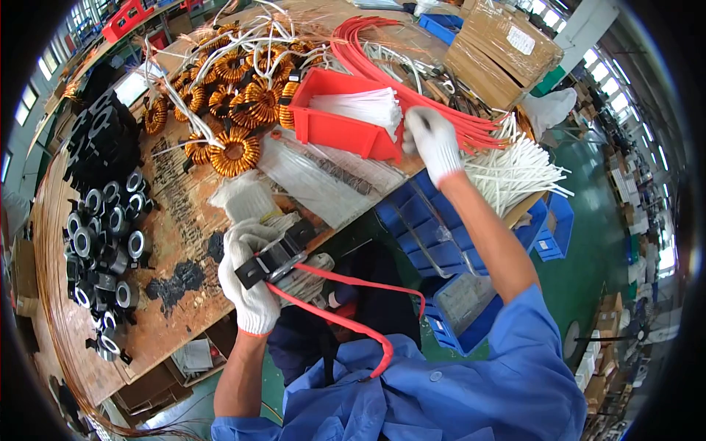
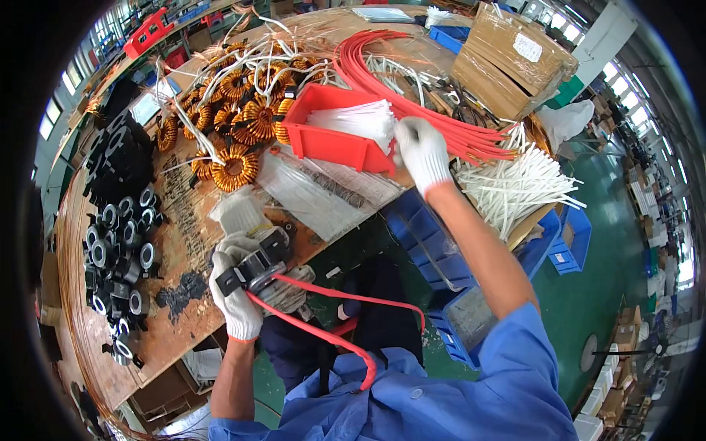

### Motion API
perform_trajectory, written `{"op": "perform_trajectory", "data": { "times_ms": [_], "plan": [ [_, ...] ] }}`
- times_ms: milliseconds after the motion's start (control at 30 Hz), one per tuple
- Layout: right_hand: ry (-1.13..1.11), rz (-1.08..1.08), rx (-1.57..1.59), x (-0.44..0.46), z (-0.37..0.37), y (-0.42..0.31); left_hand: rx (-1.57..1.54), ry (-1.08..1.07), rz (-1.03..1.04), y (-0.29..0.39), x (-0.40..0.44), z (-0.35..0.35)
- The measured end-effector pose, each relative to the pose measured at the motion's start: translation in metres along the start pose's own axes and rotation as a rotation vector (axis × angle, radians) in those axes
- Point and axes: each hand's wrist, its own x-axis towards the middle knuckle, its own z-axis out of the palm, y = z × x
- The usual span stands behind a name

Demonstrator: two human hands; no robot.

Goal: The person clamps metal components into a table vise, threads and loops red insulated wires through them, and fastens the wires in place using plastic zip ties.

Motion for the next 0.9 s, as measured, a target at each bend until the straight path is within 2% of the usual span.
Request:
{"op": "perform_trajectory", "data": {
  "times_ms": [33, 100, 133, 233, 367, 500, 567, 633, 667, 733, 767, 833, 900],
  "plan": [
    [0.016, 0.158, 0.091, 0.031, 0.007, 0.01, -0.001, 0.0, 0.004, 0.0, 0.001, 0.001],
    [-0.003, 0.196, 0.03, 0.072, 0.018, 0.022, -0.03, 0.03, -0.077, 0.003, -0.001, 0.001],
    [-0.025, 0.236, -0.031, 0.083, 0.025, 0.026, -0.001, 0.01, -0.039, 0.005, 0.0, 0.0],
    [-0.026, 0.234, 0.104, 0.088, 0.016, 0.037, 0.032, -0.002, 0.005, 0.003, -0.002, -0.002],
    [0.135, 0.068, 0.164, 0.039, -0.027, 0.006, 0.058, -0.027, 0.109, -0.008, -0.001, -0.008],
    [0.176, -0.253, 0.115, -0.044, -0.093, -0.071, -0.016, -0.119, 0.008, -0.003, 0.003, -0.017],
    [0.103, -0.239, 0.13, -0.091, -0.12, -0.117, -0.024, -0.184, 0.026, -0.003, 0.008, -0.024],
    [-0.235, -0.135, 0.076, -0.129, -0.155, -0.149, -0.018, -0.228, 0.001, -0.007, 0.01, -0.031],
    [-0.328, -0.069, -0.082, -0.147, -0.157, -0.166, -0.025, -0.234, -0.001, -0.006, 0.01, -0.031],
    [-0.454, -0.03, -0.277, -0.182, -0.12, -0.183, -0.04, -0.246, 0.002, -0.002, 0.011, -0.031],
    [-0.568, 0.078, -0.268, -0.198, -0.089, -0.191, -0.044, -0.248, 0.007, 0.0, 0.013, -0.032],
    [-0.707, -0.173, -0.328, -0.22, -0.032, -0.169, -0.058, -0.269, -0.207, 0.003, 0.015, -0.033],
    [-0.696, -0.006, -0.026, -0.235, 0.02, -0.153, -0.08, -0.275, -0.201, 0.008, 0.018, -0.037]
  ]
}}
